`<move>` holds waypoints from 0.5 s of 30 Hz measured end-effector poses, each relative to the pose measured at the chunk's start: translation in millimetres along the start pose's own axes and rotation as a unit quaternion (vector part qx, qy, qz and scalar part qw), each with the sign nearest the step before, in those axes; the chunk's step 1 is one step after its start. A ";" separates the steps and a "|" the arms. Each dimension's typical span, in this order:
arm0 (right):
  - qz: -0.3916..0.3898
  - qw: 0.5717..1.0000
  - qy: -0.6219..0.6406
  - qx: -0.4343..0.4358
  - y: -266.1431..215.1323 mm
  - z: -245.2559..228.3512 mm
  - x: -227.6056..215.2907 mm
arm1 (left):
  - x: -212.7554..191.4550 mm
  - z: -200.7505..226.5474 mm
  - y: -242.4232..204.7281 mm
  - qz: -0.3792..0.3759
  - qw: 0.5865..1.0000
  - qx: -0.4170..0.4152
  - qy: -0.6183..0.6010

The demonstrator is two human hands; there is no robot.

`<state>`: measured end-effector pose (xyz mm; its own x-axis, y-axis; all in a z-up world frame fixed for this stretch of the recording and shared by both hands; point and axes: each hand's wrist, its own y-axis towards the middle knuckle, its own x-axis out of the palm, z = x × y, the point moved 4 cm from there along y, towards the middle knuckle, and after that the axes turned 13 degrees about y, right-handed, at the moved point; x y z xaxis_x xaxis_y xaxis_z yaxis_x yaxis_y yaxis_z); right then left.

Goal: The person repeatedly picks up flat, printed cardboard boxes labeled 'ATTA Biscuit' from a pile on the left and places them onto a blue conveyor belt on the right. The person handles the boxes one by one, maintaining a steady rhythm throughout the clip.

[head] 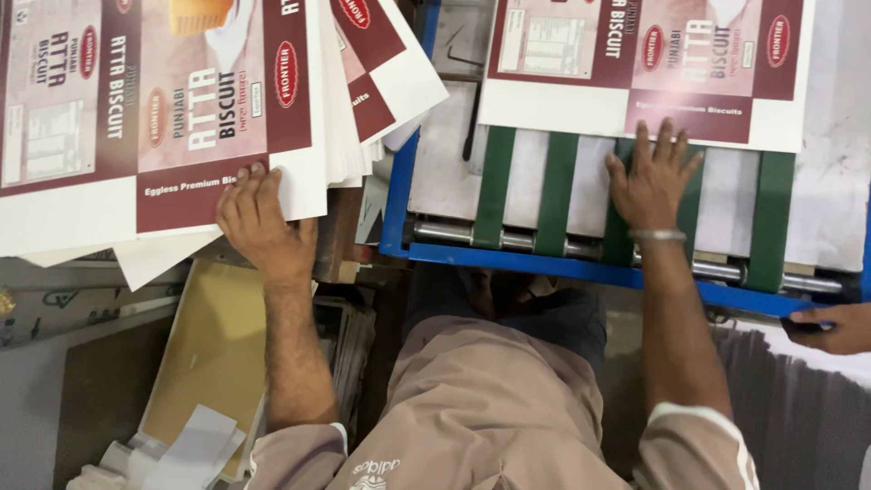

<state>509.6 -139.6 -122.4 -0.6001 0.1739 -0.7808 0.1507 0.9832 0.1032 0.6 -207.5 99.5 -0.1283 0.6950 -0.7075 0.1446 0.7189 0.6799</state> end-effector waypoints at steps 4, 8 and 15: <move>-0.078 0.996 -0.015 0.036 49.7 3.1 34.1 | -4.0 3.2 6.8 0.006 1.000 0.002 -0.008; -0.063 0.997 0.010 0.031 76.4 15.6 49.4 | -9.5 5.7 9.1 -0.011 1.000 0.000 -0.001; 0.080 0.988 0.111 -0.071 84.5 -6.0 15.3 | -23.4 -38.0 32.6 -0.196 0.972 0.100 -0.084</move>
<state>508.5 -53.5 -122.0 -0.7377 0.3204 -0.5942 0.1552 0.9371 0.3125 -28.9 -199.8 145.5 -0.0524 0.3435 -0.9377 0.3070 0.8990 0.3122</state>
